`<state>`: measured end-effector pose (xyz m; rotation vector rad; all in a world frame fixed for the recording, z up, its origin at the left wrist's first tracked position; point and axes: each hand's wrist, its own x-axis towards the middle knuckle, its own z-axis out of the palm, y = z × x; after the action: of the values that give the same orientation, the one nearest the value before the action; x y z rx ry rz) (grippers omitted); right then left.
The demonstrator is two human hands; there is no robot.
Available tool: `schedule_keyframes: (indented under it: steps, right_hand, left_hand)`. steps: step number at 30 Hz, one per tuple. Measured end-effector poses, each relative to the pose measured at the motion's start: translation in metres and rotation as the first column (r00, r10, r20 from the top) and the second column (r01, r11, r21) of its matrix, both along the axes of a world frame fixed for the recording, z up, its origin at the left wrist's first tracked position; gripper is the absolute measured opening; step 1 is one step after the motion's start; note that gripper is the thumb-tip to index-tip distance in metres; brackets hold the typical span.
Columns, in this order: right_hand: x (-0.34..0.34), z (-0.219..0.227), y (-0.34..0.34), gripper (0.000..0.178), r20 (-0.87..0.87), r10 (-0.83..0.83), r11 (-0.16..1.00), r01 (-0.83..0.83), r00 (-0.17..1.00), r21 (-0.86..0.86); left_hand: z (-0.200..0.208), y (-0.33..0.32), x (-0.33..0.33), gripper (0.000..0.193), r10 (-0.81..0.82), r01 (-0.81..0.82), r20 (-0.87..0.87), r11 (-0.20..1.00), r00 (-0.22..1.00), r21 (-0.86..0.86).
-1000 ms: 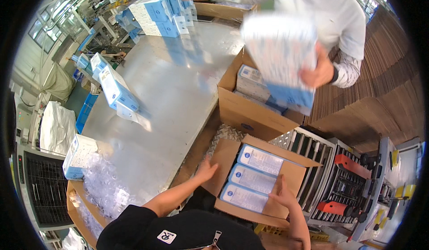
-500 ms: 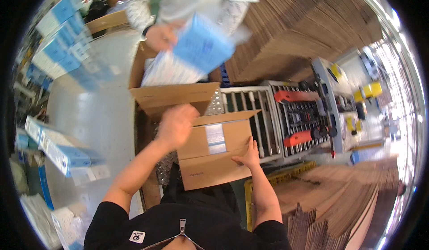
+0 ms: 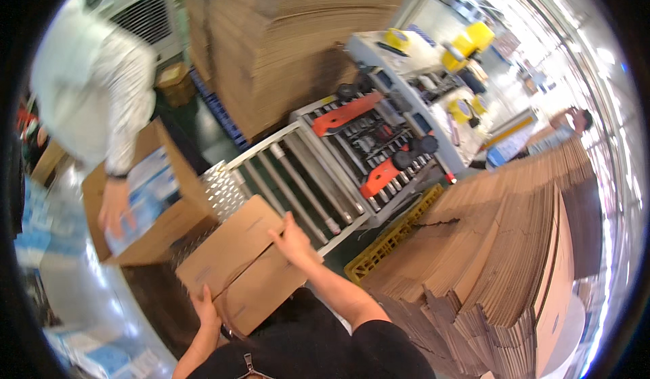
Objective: The person packs boxes with rectangular product packages by hand on an assembly line, closes the box flaps, and places them onto a conveyor belt.
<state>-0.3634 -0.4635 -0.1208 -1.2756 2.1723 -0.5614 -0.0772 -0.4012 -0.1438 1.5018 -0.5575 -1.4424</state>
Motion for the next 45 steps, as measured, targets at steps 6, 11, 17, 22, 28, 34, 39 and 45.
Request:
schedule_keyframes:
  steps: [6,11,17,22,28,34,39,45]
  right_hand:
    - [-0.129,-0.019,-0.079,0.057,-0.112,0.134,0.962,-0.156,0.985,-0.225]
    - [-0.257,-0.011,-0.137,0.056,-0.576,0.097,0.925,-0.287,0.812,-0.248]
    - [-0.332,-0.004,-0.154,0.056,-0.507,0.077,0.936,-0.238,0.859,-0.26]
    - [-0.251,-0.015,-0.075,0.049,-0.147,0.123,0.842,-0.181,0.982,-0.508]
    - [-0.125,-0.024,0.181,0.014,0.257,-0.004,0.95,0.084,0.966,-0.3]
    - [-0.149,0.18,0.339,0.005,-0.591,-0.37,0.86,0.023,0.717,-0.51]
    - [-0.197,0.342,0.449,0.029,-0.882,-0.448,0.851,0.232,-0.146,-0.471]
    - [-0.215,0.314,0.462,0.02,-0.892,-0.452,0.878,0.162,-0.022,-0.449]
  left_hand:
    - [-0.019,-0.041,-0.131,0.062,-0.001,0.0,-0.02,0.996,1.0,-0.084]
    - [-0.014,-0.124,-0.282,0.065,-0.05,0.047,-0.016,0.984,0.999,-0.172]
    - [0.001,-0.203,-0.436,0.073,-0.084,0.107,0.091,0.948,0.992,-0.298]
    - [-0.012,-0.22,-0.491,0.076,-0.135,0.306,0.443,0.888,0.886,-0.342]
    - [-0.078,-0.211,-0.433,0.067,-0.731,0.728,0.0,0.679,0.682,-0.092]
    - [-0.258,-0.066,-0.169,0.026,-0.869,0.9,0.401,-0.104,-0.289,0.423]
    - [-0.236,-0.015,-0.067,0.024,-0.922,0.936,0.29,-0.163,-0.258,0.313]
    - [-0.071,-0.001,-0.123,0.029,-0.982,0.999,0.188,0.0,0.011,-0.055]
